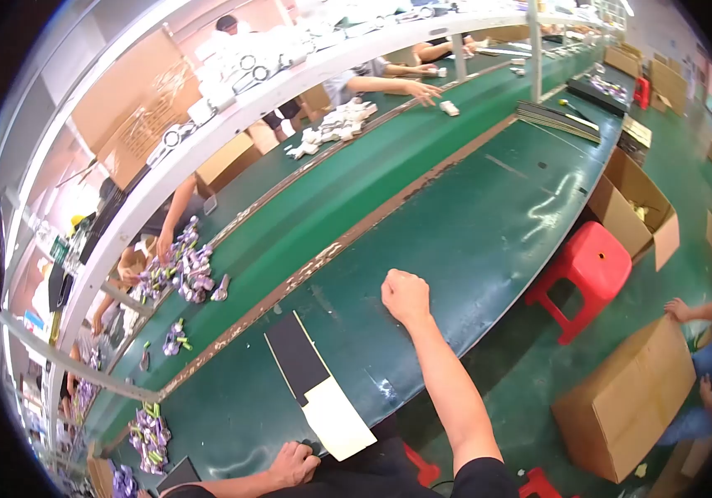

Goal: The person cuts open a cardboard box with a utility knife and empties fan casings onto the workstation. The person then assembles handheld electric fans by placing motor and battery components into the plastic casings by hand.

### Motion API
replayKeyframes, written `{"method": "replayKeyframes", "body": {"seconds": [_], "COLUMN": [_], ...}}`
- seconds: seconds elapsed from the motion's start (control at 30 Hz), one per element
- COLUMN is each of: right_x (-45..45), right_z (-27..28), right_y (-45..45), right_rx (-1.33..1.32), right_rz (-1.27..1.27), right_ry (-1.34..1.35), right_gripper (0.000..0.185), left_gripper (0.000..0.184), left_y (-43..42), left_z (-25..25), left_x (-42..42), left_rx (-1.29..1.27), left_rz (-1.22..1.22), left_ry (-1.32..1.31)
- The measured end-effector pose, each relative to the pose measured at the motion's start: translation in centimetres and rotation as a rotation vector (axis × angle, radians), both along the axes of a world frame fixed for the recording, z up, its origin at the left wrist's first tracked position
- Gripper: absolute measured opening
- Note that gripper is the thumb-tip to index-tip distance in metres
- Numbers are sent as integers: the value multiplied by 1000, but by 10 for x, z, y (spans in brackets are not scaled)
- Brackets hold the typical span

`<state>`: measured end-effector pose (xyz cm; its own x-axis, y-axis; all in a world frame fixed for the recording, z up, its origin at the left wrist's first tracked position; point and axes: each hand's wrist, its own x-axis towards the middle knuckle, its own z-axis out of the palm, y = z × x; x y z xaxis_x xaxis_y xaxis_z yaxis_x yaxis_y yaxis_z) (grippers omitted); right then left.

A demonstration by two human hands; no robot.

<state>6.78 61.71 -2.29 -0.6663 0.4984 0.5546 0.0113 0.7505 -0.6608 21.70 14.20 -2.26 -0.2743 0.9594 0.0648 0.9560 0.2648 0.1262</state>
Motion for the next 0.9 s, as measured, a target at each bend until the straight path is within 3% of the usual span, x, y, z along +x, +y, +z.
{"method": "replayKeyframes", "body": {"seconds": [0.37, 0.8, 0.9], "right_x": [0, 0, -2], "right_z": [6, 5, 2], "right_y": [-2, -9, -10], "right_rx": [-22, 124, 131], "right_rz": [-12, -40, -52], "right_ry": [-57, -102, -96], "right_gripper": [27, 29, 31], "left_gripper": [27, 9, 16], "left_y": [4, 8, 3], "left_z": [10, 1, -3], "left_x": [-2, -6, -4], "left_rx": [-32, 99, -12], "left_rz": [9, -31, -29], "left_ry": [-87, -1, -37]}}
